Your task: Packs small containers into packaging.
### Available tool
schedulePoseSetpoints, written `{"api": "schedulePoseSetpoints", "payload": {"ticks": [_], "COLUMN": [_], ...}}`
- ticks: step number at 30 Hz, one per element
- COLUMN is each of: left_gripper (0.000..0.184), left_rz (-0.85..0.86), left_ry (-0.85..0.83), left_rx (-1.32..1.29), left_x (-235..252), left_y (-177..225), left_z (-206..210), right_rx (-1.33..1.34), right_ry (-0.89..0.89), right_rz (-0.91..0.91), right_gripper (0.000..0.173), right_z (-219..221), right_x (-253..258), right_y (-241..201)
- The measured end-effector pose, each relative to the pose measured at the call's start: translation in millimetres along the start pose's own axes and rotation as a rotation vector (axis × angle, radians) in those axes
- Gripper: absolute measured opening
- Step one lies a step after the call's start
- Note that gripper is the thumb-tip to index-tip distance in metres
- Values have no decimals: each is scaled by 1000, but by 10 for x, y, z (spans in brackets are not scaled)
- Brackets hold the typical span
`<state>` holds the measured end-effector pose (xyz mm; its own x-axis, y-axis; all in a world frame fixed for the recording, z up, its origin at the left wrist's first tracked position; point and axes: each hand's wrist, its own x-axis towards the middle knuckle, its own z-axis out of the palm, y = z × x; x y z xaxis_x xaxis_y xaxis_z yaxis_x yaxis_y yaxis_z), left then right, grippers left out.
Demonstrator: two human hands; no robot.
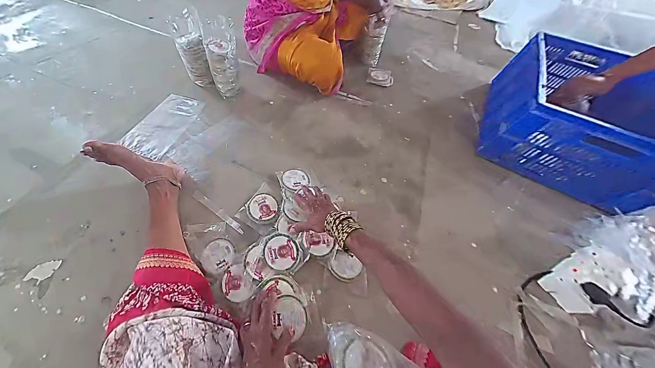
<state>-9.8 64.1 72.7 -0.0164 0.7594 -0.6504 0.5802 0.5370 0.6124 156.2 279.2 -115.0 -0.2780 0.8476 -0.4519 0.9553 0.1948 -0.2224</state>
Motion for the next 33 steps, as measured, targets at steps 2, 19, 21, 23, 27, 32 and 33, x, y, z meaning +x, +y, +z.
{"api": "schedulePoseSetpoints", "payload": {"ticks": [2, 19, 21, 23, 27, 32, 33], "left_gripper": [53, 32, 26, 25, 25, 32, 39], "left_rz": [-22, 250, 245, 286, 361, 400, 415], "left_ry": [-47, 66, 62, 86, 146, 257, 284], "left_rx": [97, 92, 109, 138, 176, 259, 351], "left_x": [52, 1320, 1328, 1333, 1292, 1260, 1221], "left_y": [113, -1656, -1660, -1668, -1663, -1659, -1593], "left_z": [-47, 911, 925, 937, 934, 988, 998], "right_rx": [-38, 497, 700, 781, 445, 399, 390], "right_ry": [70, 377, 516, 430, 64, 98, 91], "right_rz": [-11, 353, 300, 246, 275, 432, 459], "right_gripper": [112, 50, 53, 57, 60, 111, 121], "right_z": [243, 282, 284, 231, 270, 873, 944], "right_x": [219, -1703, -1785, -1849, -1918, -1963, -1989], "right_y": [122, 1145, 1093, 935, 842, 1234, 1252]}}
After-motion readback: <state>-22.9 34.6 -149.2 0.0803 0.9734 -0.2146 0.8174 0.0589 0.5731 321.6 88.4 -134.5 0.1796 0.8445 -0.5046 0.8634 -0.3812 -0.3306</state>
